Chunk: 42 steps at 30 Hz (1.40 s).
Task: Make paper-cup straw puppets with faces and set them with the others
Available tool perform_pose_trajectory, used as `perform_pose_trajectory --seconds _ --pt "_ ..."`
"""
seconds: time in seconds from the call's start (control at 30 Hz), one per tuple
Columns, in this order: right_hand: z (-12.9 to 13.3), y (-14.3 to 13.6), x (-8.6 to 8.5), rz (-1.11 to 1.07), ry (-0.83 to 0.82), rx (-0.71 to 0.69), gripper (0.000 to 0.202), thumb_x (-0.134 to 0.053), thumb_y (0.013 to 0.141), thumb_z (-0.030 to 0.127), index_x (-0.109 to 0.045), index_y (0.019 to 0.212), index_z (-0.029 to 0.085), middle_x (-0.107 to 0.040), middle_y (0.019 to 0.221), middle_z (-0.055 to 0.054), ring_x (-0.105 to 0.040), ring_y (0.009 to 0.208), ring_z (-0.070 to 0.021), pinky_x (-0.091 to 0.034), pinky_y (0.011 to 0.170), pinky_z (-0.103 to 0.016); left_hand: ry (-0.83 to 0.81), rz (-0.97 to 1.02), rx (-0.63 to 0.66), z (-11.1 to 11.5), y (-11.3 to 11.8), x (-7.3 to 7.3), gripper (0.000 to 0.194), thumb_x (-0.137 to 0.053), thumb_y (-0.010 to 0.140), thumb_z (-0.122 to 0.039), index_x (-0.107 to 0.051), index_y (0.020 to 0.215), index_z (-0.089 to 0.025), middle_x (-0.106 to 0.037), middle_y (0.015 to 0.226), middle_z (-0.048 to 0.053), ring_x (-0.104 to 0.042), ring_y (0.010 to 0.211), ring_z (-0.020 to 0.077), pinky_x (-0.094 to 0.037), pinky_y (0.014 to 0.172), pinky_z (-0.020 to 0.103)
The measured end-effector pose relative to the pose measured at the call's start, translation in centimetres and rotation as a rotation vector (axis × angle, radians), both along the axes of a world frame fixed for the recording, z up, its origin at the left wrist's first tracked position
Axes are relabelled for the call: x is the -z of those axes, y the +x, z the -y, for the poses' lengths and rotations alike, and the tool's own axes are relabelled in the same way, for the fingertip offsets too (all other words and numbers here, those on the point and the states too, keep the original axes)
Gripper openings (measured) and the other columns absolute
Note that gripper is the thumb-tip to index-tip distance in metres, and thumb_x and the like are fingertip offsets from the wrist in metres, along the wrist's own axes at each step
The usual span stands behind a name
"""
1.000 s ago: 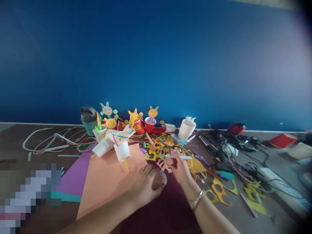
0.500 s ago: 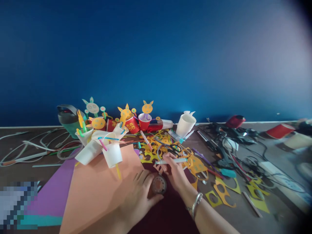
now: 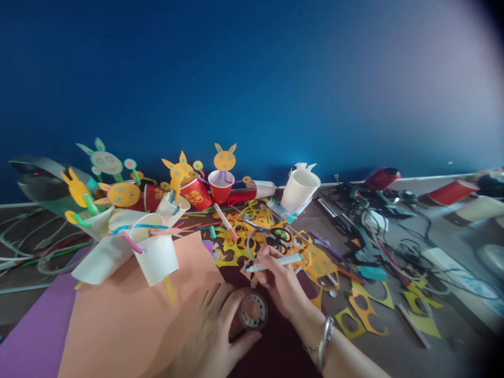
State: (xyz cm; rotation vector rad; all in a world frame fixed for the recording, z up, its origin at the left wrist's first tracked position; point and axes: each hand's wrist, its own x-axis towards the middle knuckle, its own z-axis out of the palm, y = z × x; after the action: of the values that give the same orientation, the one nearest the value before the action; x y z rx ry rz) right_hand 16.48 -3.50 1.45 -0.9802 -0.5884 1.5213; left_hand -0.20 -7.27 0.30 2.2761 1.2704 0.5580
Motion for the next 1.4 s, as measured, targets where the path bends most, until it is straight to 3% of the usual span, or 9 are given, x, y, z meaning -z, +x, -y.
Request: perform_pose_trajectory --seconds 0.2,0.43,0.7,0.97,1.3,1.4 --pt "0.1 0.2 -0.1 -0.037 0.003 -0.030 0.026 -0.064 0.080 0.030 -0.046 0.065 0.019 -0.044 0.050 0.007 -0.037 0.045 -0.0070 -0.025 0.046 -0.022 0.064 0.030 0.002 0.0 -0.1 0.1 0.051 -0.075 0.069 -0.032 -0.054 0.116 -0.027 -0.063 0.106 0.005 -0.061 0.096 0.0255 -0.054 0.079 0.038" --pt "0.2 0.2 -0.3 -0.041 -0.002 -0.039 0.026 -0.064 0.079 0.030 -0.046 0.065 0.018 -0.045 0.050 0.007 -0.037 0.045 -0.0065 -0.024 0.047 -0.022 0.077 0.005 0.007 -0.1 -0.2 0.6 0.055 -0.076 0.068 -0.037 -0.054 0.117 -0.028 -0.064 0.105 0.005 -0.062 0.094 0.0252 -0.055 0.078 0.038" --pt "0.1 0.2 -0.1 -0.037 0.006 -0.038 0.027 -0.066 0.078 0.029 -0.045 0.065 0.018 -0.044 0.052 0.007 -0.036 0.045 -0.0057 -0.021 0.045 -0.021 0.090 0.011 0.002 -0.2 0.0 -0.2 0.049 -0.076 0.066 -0.031 -0.058 0.112 -0.025 -0.065 0.102 0.005 -0.062 0.093 0.0251 -0.056 0.076 0.037" --pt "-0.1 0.3 0.1 -0.063 -0.005 -0.031 0.026 -0.067 0.078 0.029 -0.044 0.068 0.019 -0.043 0.053 0.008 -0.036 0.044 -0.0056 -0.020 0.044 -0.021 0.102 0.025 0.018 -0.5 -0.1 0.3 0.049 -0.075 0.068 -0.033 -0.057 0.113 -0.027 -0.064 0.102 0.006 -0.062 0.090 0.0253 -0.056 0.073 0.038" --pt "0.1 0.2 0.0 -0.006 0.027 -0.052 0.025 -0.066 0.077 0.031 -0.045 0.067 0.020 -0.043 0.048 0.008 -0.036 0.045 -0.0074 -0.021 0.046 -0.022 -0.179 0.183 -0.040 -0.5 0.1 -2.1 0.039 -0.071 0.070 -0.029 -0.058 0.106 -0.023 -0.065 0.108 0.007 -0.061 0.100 0.0247 -0.050 0.088 0.038" --pt "0.1 0.2 0.1 -0.007 0.034 -0.046 0.026 -0.067 0.076 0.033 -0.046 0.066 0.020 -0.041 0.047 0.008 -0.035 0.045 -0.0081 -0.023 0.046 -0.022 -0.329 0.321 -0.120 -0.8 0.3 -3.5 0.033 -0.070 0.069 -0.029 -0.060 0.100 -0.021 -0.068 0.099 0.005 -0.064 0.091 0.0216 -0.052 0.082 0.032"
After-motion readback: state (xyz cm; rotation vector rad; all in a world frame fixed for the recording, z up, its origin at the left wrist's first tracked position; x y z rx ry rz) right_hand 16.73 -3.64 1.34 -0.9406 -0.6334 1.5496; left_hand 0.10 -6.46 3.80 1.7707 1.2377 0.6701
